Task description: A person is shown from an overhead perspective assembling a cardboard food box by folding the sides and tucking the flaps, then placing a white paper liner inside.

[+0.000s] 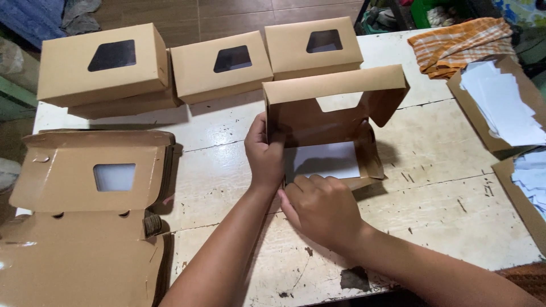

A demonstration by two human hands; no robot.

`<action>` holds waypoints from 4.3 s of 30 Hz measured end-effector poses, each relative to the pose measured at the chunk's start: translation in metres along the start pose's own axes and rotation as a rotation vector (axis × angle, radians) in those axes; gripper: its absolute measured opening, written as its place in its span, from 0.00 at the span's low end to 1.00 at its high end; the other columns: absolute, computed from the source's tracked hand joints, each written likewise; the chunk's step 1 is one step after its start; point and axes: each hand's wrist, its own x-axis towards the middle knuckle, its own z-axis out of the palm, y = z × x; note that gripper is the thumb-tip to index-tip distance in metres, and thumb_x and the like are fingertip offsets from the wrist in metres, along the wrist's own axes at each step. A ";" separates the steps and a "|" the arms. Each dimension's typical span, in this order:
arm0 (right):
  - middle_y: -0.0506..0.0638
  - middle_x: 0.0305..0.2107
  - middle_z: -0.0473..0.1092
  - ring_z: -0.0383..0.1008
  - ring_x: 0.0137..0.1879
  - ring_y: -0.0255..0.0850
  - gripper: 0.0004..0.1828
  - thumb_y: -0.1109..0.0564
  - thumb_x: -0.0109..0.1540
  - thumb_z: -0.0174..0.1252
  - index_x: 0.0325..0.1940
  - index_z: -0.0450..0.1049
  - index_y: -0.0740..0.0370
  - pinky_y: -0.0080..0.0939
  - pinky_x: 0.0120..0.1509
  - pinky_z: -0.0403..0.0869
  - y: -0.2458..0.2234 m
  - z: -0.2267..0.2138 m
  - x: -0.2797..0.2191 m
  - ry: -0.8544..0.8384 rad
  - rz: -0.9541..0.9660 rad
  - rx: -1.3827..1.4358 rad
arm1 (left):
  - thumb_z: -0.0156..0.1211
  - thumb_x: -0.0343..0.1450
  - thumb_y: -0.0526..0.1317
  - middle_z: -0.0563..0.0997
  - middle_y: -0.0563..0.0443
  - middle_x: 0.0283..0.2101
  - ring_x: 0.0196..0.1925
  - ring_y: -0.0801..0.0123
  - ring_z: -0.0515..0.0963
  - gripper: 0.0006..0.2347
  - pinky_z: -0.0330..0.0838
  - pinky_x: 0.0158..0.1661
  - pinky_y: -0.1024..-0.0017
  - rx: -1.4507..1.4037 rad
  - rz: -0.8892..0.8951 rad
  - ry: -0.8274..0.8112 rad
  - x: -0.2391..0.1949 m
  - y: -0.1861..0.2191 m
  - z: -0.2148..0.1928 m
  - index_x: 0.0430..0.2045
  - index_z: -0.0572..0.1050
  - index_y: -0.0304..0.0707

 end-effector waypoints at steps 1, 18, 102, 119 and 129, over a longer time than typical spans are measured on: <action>0.45 0.14 0.68 0.73 0.20 0.41 0.18 0.48 0.65 0.53 0.22 0.75 0.52 0.37 0.21 0.65 -0.002 0.001 -0.001 -0.002 0.010 -0.014 | 0.54 0.66 0.30 0.76 0.54 0.25 0.34 0.74 0.75 0.06 0.73 0.38 0.70 -0.013 -0.001 -0.011 0.000 0.003 -0.001 0.31 0.77 0.41; 0.48 0.36 0.80 0.80 0.41 0.42 0.06 0.56 0.64 0.62 0.42 0.81 0.58 0.44 0.44 0.79 0.132 -0.137 -0.133 0.268 0.414 -0.029 | 0.54 0.79 0.35 0.67 0.61 0.35 0.41 0.78 0.64 0.07 0.60 0.40 0.75 0.176 -0.072 0.057 -0.008 -0.013 -0.002 0.31 0.66 0.41; 0.58 0.38 0.79 0.74 0.31 0.38 0.58 0.65 0.42 0.77 0.75 0.62 0.50 0.28 0.29 0.66 0.158 -0.021 -0.012 -0.059 0.507 0.881 | 0.71 0.64 0.32 0.68 0.43 0.63 0.61 0.46 0.74 0.32 0.69 0.62 0.47 0.243 0.009 -0.415 0.034 0.028 -0.040 0.67 0.68 0.49; 0.69 0.45 0.77 0.82 0.46 0.55 0.54 0.70 0.42 0.77 0.70 0.63 0.58 0.38 0.38 0.77 0.162 -0.017 -0.020 -0.007 0.472 0.989 | 0.80 0.54 0.48 0.54 0.45 0.75 0.74 0.38 0.50 0.47 0.42 0.70 0.38 0.431 -0.025 -0.536 0.029 0.034 -0.039 0.71 0.59 0.58; 0.69 0.42 0.78 0.82 0.46 0.54 0.51 0.67 0.42 0.79 0.66 0.65 0.59 0.46 0.44 0.80 0.155 -0.018 -0.016 0.014 0.457 0.972 | 0.82 0.53 0.53 0.52 0.44 0.76 0.76 0.38 0.47 0.50 0.40 0.70 0.35 0.444 -0.021 -0.532 0.024 0.035 -0.033 0.72 0.56 0.57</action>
